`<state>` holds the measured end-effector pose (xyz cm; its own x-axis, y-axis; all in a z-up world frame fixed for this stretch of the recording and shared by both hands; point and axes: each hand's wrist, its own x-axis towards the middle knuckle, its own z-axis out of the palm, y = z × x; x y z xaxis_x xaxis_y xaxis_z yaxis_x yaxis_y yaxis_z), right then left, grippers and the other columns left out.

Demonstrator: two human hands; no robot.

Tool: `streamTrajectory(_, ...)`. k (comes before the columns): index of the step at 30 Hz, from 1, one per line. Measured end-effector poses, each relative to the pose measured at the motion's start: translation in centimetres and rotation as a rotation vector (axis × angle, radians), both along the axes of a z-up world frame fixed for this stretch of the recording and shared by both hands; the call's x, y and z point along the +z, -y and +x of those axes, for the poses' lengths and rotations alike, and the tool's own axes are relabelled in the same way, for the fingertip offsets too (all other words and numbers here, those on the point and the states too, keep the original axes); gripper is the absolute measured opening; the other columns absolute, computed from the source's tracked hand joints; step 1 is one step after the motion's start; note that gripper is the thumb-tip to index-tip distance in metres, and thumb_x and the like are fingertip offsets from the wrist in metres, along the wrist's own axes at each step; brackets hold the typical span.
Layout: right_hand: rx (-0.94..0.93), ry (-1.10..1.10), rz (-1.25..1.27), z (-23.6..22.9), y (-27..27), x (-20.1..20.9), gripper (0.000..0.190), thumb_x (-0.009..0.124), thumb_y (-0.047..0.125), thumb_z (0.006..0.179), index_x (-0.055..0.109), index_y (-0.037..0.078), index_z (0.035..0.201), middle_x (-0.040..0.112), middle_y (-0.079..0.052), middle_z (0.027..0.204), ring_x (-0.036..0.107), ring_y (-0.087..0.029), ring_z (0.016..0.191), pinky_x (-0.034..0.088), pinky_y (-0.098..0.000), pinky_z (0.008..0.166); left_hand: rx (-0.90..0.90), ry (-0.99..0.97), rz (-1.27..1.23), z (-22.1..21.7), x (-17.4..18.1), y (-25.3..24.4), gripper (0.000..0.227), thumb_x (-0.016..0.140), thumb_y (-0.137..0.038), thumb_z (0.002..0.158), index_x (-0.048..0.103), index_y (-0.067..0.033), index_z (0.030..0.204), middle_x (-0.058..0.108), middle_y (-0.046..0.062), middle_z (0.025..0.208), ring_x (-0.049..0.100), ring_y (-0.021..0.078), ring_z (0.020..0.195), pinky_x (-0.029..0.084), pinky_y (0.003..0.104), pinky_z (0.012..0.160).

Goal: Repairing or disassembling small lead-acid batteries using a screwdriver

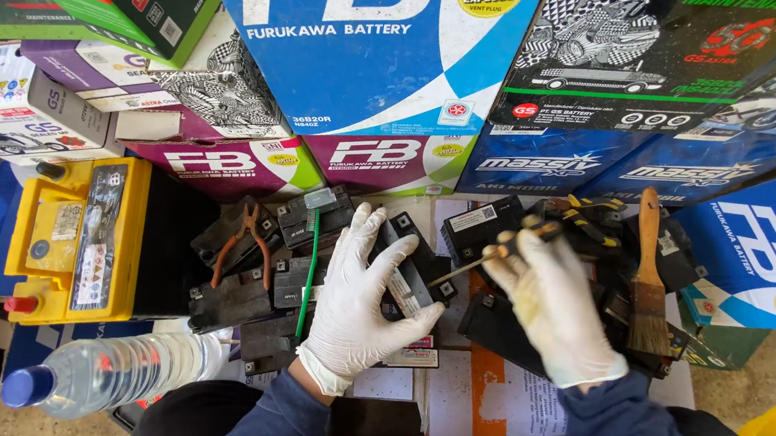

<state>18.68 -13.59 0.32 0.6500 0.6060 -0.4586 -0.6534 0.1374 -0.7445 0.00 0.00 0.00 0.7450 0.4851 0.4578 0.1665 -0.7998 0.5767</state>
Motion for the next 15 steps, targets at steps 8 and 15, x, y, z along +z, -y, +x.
streamTrajectory(8,-0.071,0.007,-0.047,0.0,-0.8,-2.0,0.009,0.055,0.013,0.106,0.059,0.011,0.114,0.068,-0.015,0.108,0.070,-0.034,0.097,0.059,-0.0472,0.091,0.002,-0.022,-0.039,-0.2,0.3,0.1,0.068,0.083,-0.045,0.077,0.061,-0.0122,0.132,0.044,0.025,0.154,0.036,0.0495,0.149,0.030,0.066,0.118)
streamTrajectory(15,-0.101,0.084,-0.003,1.1,0.1,-1.5,0.008,0.050,0.016,0.109,0.058,0.017,0.112,0.066,-0.009,0.102,0.069,-0.031,0.097,0.057,-0.0440,0.093,0.045,0.051,0.039,-1.8,1.7,-2.0,0.083,0.079,-0.057,0.078,0.054,-0.0086,0.141,0.045,0.023,0.152,0.042,0.0418,0.148,0.026,0.073,0.118)
